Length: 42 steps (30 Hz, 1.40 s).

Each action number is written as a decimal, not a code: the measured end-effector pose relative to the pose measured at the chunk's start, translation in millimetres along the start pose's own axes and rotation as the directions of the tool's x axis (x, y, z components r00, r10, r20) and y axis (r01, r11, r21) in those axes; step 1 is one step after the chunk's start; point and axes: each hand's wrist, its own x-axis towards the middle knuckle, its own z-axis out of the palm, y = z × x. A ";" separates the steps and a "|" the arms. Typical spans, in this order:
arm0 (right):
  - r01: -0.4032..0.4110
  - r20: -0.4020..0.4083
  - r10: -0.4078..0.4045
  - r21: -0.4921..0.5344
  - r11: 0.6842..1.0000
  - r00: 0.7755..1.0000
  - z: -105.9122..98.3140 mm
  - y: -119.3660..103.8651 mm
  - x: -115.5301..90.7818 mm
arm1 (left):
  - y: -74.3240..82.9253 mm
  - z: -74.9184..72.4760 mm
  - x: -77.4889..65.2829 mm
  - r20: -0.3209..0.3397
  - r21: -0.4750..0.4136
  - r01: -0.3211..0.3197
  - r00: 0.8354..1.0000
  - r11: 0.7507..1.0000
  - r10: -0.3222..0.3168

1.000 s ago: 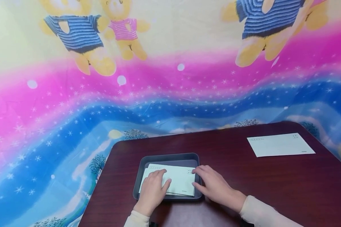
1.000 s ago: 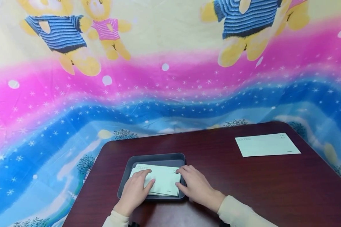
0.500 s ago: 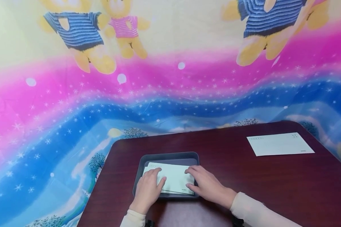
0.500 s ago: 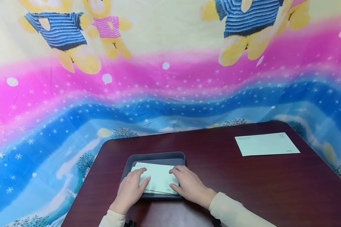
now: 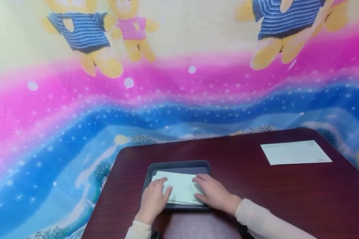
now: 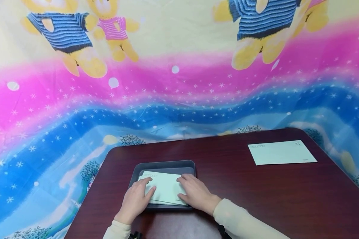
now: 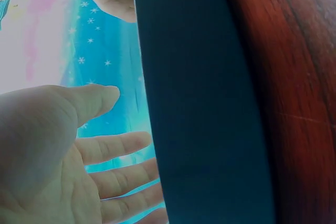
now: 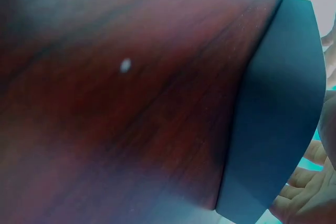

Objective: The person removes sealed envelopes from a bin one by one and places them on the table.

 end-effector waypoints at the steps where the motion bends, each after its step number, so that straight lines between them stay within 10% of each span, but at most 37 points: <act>1: 0.006 0.003 -0.006 0.002 1.000 1.000 0.8 0.3 0.9 | -0.7 0.4 0.2 0.001 0.002 0.001 1.000 1.000 -0.001; 16: 0.069 0.081 -0.062 -0.076 0.995 0.995 9.9 -0.1 15.8 | -3.9 2.5 3.0 0.011 0.004 0.012 1.000 1.000 -0.012; 42: -0.093 0.106 0.094 -0.017 0.996 0.990 6.5 -1.3 30.8 | -5.2 5.6 3.1 0.028 0.015 0.013 1.000 1.000 -0.014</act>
